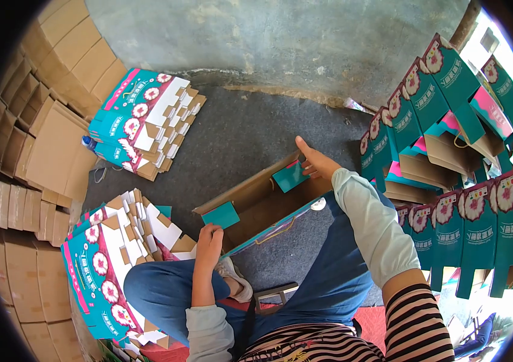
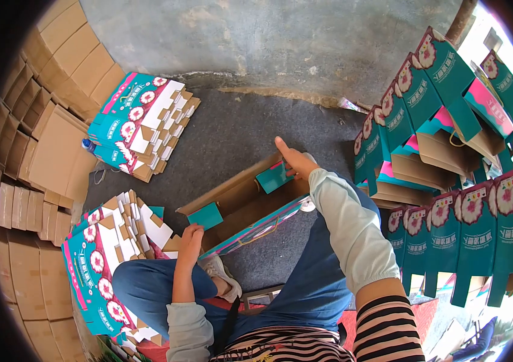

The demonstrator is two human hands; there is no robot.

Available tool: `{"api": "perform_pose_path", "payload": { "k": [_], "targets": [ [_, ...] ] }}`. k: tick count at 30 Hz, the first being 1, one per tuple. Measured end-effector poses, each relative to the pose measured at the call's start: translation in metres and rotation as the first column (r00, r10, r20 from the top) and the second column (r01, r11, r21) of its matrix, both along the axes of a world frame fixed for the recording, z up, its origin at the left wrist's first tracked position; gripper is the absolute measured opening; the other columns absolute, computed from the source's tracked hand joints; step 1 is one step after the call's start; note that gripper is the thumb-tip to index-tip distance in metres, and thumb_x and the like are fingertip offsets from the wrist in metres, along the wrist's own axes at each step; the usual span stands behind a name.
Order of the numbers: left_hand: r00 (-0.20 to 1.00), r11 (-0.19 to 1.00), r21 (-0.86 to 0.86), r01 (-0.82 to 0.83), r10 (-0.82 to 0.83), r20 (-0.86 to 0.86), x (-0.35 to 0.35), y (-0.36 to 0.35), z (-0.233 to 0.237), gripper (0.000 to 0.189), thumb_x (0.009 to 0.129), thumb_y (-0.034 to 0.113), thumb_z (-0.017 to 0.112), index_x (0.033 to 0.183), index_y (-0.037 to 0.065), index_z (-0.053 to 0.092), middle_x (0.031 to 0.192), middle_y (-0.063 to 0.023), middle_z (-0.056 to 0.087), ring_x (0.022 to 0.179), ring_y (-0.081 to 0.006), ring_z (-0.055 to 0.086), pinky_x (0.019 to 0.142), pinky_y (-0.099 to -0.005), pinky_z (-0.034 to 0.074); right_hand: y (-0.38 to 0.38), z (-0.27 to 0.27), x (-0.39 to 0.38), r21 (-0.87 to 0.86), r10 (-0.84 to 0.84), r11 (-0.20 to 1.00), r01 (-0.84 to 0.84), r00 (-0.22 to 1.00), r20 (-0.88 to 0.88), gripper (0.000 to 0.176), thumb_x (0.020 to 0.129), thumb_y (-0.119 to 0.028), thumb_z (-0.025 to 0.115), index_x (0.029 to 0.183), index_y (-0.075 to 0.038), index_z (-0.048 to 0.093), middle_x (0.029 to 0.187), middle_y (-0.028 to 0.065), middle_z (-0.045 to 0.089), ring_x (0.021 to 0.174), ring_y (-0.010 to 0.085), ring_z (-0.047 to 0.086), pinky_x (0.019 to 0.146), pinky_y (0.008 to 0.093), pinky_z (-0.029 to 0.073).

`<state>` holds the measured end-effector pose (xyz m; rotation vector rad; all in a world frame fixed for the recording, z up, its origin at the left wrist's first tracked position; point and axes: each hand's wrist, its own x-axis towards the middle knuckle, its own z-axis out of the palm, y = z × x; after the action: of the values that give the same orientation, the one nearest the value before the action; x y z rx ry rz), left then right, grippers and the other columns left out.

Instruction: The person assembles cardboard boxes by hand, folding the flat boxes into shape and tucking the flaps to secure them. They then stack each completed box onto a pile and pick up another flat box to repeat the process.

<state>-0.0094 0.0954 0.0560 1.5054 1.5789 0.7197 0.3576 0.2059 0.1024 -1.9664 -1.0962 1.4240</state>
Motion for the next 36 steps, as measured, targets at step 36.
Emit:
{"api": "perform_pose_path", "payload": {
  "k": [36],
  "targets": [
    [0.939,0.966,0.107,0.235,-0.197,-0.28,0.001,-0.001,0.021,0.051,0.083,0.028,0.068,0.123,-0.001,0.053,0.115,-0.0195,0.051,0.106,-0.0334,0.054,0.091,-0.0384,0.044,-0.008,-0.04,-0.033,-0.073,0.327,0.449,-0.89,0.088,0.941,0.065,0.055,-0.027,0.086,0.109,-0.008,0.055,0.108,0.0073,0.057,0.101,0.0266,0.056,0.077,0.0356,0.052]
  ]
}}
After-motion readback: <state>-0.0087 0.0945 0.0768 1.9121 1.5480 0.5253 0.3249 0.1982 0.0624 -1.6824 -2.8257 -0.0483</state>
